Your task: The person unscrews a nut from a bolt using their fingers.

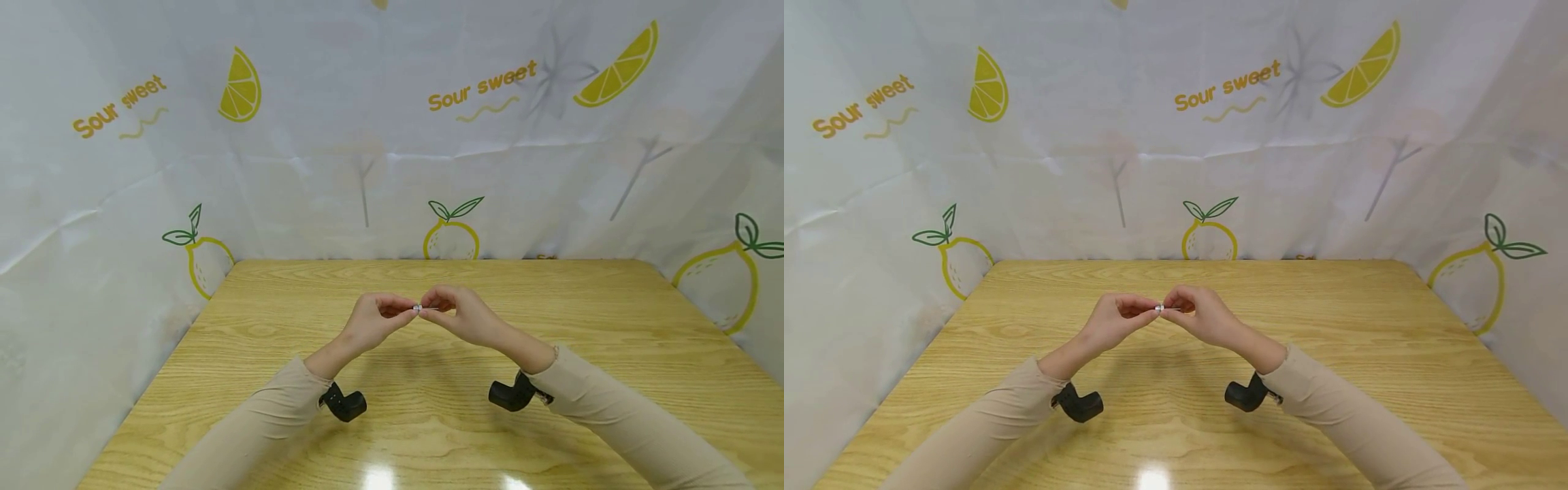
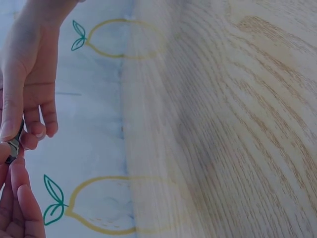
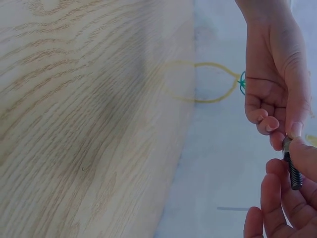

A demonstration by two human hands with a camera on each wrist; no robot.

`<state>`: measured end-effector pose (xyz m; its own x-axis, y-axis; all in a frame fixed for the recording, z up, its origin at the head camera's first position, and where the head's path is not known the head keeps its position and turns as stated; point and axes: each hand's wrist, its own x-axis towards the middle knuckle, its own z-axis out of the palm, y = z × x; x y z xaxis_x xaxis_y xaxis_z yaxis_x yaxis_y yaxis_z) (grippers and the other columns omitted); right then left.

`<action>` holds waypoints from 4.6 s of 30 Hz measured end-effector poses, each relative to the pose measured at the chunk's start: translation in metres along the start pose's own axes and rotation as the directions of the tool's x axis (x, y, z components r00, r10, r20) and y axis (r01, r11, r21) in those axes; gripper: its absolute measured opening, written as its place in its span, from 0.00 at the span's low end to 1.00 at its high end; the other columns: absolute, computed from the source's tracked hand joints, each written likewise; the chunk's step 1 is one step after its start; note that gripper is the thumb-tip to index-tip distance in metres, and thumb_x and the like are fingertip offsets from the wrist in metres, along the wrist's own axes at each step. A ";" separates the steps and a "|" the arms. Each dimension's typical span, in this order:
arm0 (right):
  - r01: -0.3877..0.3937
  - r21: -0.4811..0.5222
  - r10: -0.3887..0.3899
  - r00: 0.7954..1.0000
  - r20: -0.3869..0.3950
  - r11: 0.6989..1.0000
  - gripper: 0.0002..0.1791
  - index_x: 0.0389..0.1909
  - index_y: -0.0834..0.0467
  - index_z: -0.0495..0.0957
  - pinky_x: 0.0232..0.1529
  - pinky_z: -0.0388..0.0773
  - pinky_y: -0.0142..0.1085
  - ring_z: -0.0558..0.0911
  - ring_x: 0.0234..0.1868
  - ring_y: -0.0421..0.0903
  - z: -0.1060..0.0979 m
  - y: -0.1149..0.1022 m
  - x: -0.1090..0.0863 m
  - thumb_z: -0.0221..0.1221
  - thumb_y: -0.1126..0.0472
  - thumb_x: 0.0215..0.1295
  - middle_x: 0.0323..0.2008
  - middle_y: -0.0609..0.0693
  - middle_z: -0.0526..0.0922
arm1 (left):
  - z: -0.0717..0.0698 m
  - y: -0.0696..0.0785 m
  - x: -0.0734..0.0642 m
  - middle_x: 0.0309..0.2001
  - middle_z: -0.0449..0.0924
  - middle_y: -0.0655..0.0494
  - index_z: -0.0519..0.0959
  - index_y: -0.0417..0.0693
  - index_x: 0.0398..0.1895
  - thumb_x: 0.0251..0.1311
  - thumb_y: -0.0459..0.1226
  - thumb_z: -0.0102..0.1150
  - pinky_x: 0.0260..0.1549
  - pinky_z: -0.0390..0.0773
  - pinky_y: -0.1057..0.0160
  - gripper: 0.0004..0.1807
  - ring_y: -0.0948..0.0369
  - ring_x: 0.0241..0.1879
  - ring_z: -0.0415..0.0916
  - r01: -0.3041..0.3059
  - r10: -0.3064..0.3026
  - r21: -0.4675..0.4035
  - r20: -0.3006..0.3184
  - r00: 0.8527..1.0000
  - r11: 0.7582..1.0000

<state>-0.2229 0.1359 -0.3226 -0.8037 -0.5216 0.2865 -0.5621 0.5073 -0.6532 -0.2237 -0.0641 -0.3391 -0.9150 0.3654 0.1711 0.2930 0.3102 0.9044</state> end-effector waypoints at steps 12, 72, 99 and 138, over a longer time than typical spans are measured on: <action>0.052 -0.018 -0.052 0.997 -0.049 0.999 0.07 0.38 0.59 0.79 0.44 0.80 0.36 0.82 0.37 0.44 0.004 0.002 -0.001 0.58 0.60 0.64 0.35 0.51 0.83 | 0.000 0.001 0.000 0.42 0.84 0.45 0.83 0.43 0.43 0.59 0.37 0.61 0.37 0.81 0.66 0.11 0.60 0.37 0.81 0.016 -0.016 -0.027 0.005 1.000 1.000; -0.071 0.081 0.067 0.997 0.042 0.994 0.13 0.43 0.60 0.80 0.45 0.80 0.40 0.83 0.41 0.48 0.000 0.004 0.001 0.52 0.57 0.69 0.38 0.55 0.85 | 0.001 -0.001 0.002 0.42 0.84 0.45 0.84 0.43 0.43 0.58 0.36 0.62 0.37 0.82 0.65 0.11 0.58 0.37 0.82 0.016 -0.016 -0.026 0.001 1.000 1.000; -0.077 0.101 0.075 0.997 0.018 0.992 0.13 0.44 0.62 0.77 0.51 0.78 0.44 0.82 0.44 0.49 0.001 0.000 0.001 0.60 0.59 0.63 0.41 0.55 0.83 | 0.001 -0.003 0.003 0.42 0.84 0.44 0.84 0.42 0.43 0.57 0.35 0.62 0.36 0.81 0.66 0.11 0.59 0.37 0.82 0.012 -0.012 -0.035 -0.013 1.000 0.999; -0.043 0.083 0.042 0.999 0.014 0.996 0.10 0.43 0.60 0.78 0.49 0.79 0.43 0.82 0.43 0.48 0.002 0.003 0.002 0.59 0.60 0.63 0.40 0.54 0.84 | 0.001 -0.003 0.003 0.41 0.85 0.45 0.84 0.42 0.42 0.57 0.35 0.62 0.37 0.81 0.65 0.10 0.59 0.37 0.82 0.029 -0.030 -0.030 -0.015 0.999 0.999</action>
<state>-0.2256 0.1353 -0.3251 -0.8237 -0.5092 0.2496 -0.5093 0.4706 -0.7206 -0.2269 -0.0628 -0.3413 -0.9274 0.3428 0.1498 0.2574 0.2942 0.9204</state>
